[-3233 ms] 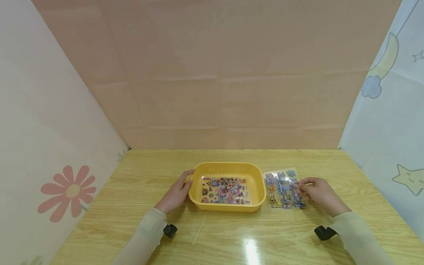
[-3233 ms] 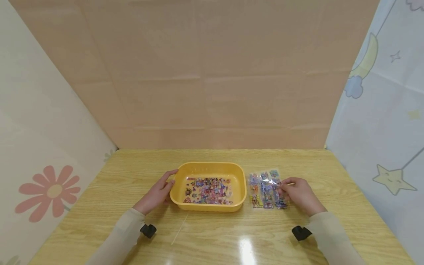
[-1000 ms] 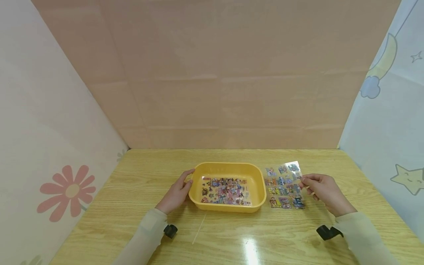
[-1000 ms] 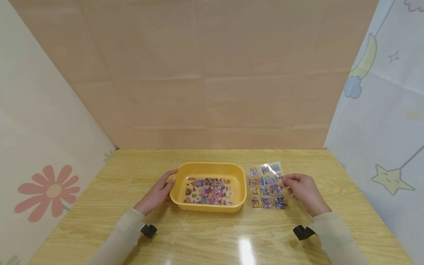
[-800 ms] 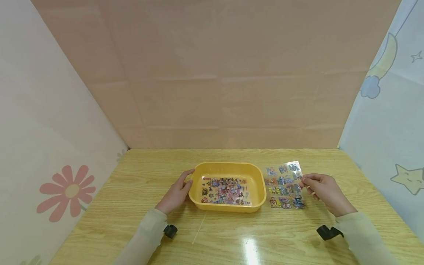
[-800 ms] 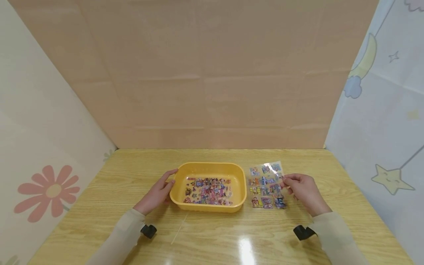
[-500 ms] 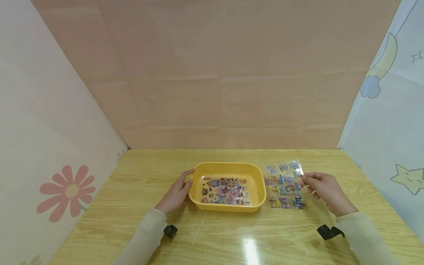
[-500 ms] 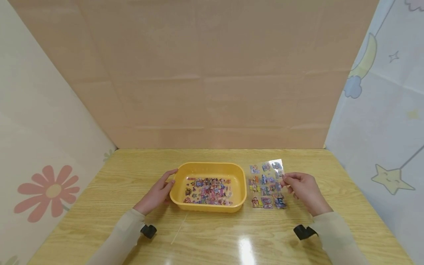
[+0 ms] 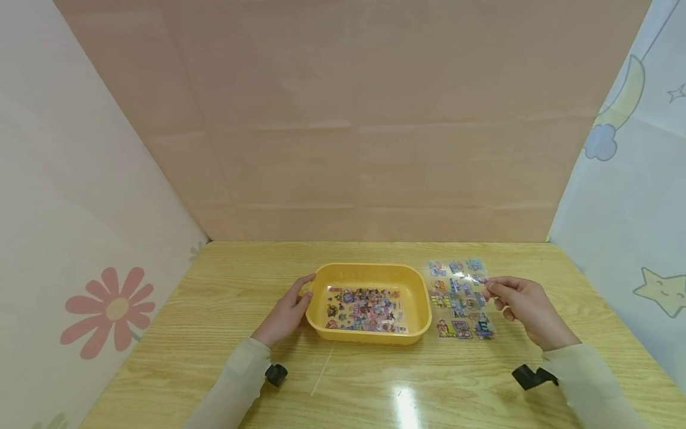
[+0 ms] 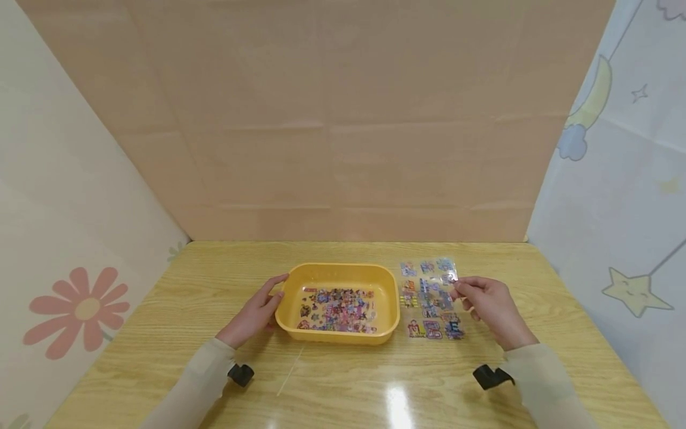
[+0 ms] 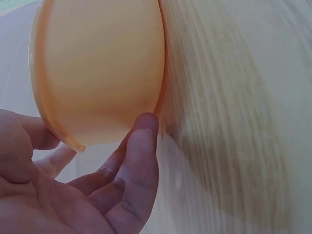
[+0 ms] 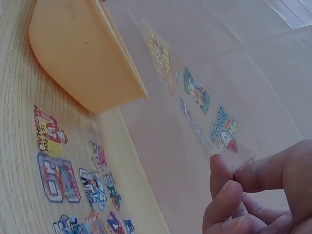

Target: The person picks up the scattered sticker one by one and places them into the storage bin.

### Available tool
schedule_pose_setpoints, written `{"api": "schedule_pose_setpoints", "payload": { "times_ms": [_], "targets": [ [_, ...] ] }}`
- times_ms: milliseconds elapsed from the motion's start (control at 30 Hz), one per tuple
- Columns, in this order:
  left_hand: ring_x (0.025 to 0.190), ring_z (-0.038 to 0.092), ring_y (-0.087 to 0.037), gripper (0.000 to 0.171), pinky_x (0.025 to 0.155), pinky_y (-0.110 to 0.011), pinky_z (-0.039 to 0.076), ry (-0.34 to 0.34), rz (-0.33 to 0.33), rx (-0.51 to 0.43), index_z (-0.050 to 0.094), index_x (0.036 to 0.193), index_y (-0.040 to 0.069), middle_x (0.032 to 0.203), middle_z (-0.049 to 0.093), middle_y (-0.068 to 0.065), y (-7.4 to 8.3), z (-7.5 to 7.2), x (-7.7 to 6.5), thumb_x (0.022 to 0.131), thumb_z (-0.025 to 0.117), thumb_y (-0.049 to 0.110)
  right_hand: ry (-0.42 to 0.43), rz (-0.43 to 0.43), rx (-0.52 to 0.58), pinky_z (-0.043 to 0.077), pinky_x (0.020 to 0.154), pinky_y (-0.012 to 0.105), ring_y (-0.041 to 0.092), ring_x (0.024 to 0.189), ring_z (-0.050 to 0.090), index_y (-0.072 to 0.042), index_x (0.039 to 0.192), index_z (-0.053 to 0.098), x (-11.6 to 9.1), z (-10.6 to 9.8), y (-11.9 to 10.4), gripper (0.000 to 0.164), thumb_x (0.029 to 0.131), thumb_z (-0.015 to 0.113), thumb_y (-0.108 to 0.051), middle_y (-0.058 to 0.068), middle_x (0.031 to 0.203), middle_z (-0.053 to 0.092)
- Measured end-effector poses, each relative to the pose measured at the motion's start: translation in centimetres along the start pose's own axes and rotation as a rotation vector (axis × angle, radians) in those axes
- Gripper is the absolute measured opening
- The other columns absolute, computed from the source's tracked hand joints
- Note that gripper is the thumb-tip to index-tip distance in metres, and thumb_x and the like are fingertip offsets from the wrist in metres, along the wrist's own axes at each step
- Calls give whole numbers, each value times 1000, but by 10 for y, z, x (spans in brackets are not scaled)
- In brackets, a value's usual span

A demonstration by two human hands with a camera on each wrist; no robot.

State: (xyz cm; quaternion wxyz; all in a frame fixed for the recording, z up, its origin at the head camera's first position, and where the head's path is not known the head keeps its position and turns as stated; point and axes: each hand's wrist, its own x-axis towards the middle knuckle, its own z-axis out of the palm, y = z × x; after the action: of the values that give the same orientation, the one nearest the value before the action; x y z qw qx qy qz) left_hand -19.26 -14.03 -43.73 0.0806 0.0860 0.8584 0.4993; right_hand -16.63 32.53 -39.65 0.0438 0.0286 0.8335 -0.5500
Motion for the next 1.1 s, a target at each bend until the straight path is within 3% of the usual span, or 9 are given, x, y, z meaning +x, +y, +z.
{"api": "schedule_pose_setpoints", "payload": {
  "times_ms": [1100],
  "targets": [
    [76,64,-24,46,61,-38,54,1,-28,-5,33,155,31,99,63,-12,4,1,-3,110,40,28,-64,-13,13,44,54,25,8,69,54,10,137,50,1,33,-26,49,106,52,-28,-6,95,72]
  ]
}}
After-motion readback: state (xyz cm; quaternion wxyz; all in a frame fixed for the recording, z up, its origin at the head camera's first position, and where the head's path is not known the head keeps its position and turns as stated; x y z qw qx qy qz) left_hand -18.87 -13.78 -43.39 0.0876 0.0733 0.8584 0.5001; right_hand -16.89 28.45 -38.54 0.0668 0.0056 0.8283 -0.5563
